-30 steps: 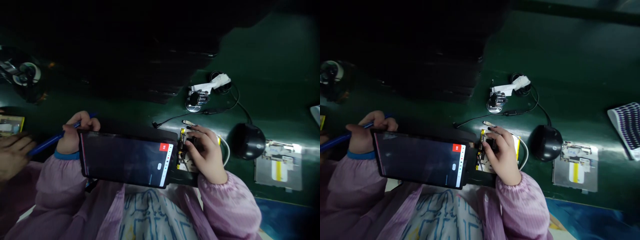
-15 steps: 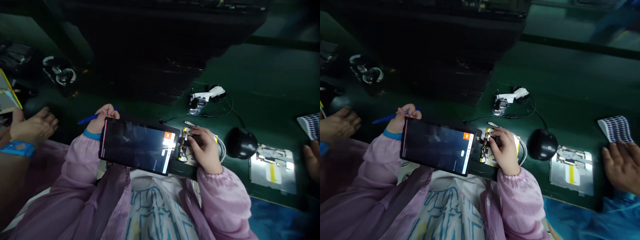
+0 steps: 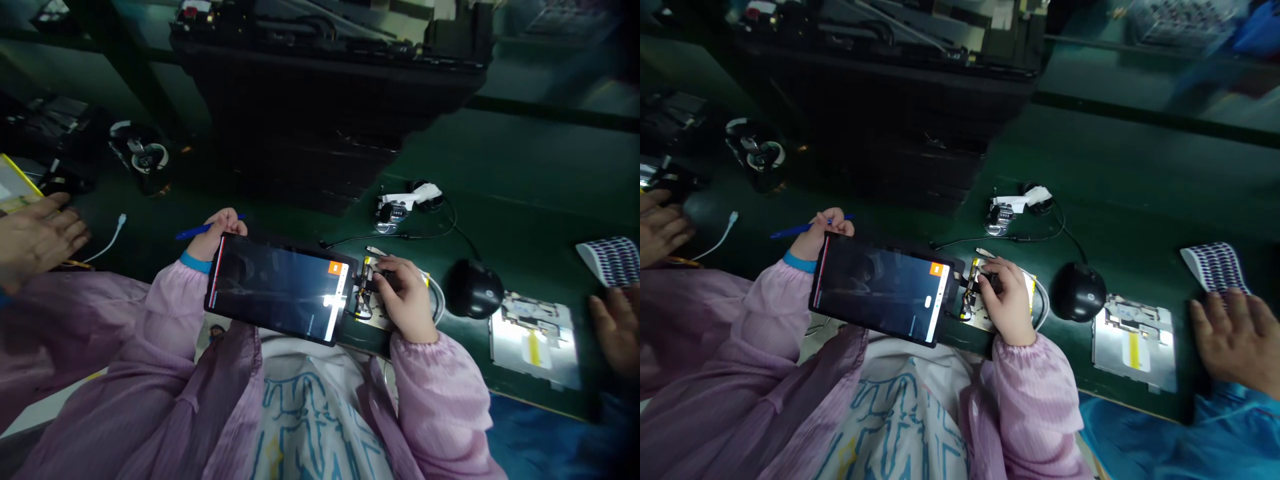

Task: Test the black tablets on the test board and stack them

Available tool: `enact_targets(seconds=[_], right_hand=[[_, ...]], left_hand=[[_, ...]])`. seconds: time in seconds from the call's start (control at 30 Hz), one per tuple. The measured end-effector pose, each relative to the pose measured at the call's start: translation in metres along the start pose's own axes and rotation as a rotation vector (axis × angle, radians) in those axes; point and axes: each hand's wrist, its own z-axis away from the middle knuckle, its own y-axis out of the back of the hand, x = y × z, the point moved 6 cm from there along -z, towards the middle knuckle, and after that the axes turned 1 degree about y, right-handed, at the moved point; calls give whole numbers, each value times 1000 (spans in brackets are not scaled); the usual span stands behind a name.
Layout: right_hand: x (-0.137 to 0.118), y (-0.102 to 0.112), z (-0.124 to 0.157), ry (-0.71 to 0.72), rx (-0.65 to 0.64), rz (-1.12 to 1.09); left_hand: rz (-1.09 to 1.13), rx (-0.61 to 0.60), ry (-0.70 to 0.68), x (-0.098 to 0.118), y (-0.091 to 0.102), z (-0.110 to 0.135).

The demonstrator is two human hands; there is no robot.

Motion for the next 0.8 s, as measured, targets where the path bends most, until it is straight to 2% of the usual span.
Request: enact_targets(seconds=[0.6, 0.7, 0.8], right_hand=[[2, 1, -2, -6, -5, -1], [-14, 5, 4, 15, 1, -16], [-52, -2, 22, 121, -85, -29]], left_hand=[[5, -19, -13, -1, 1, 1], [14, -13, -11, 1, 0, 2], [8, 14, -5, 1, 1, 2]])
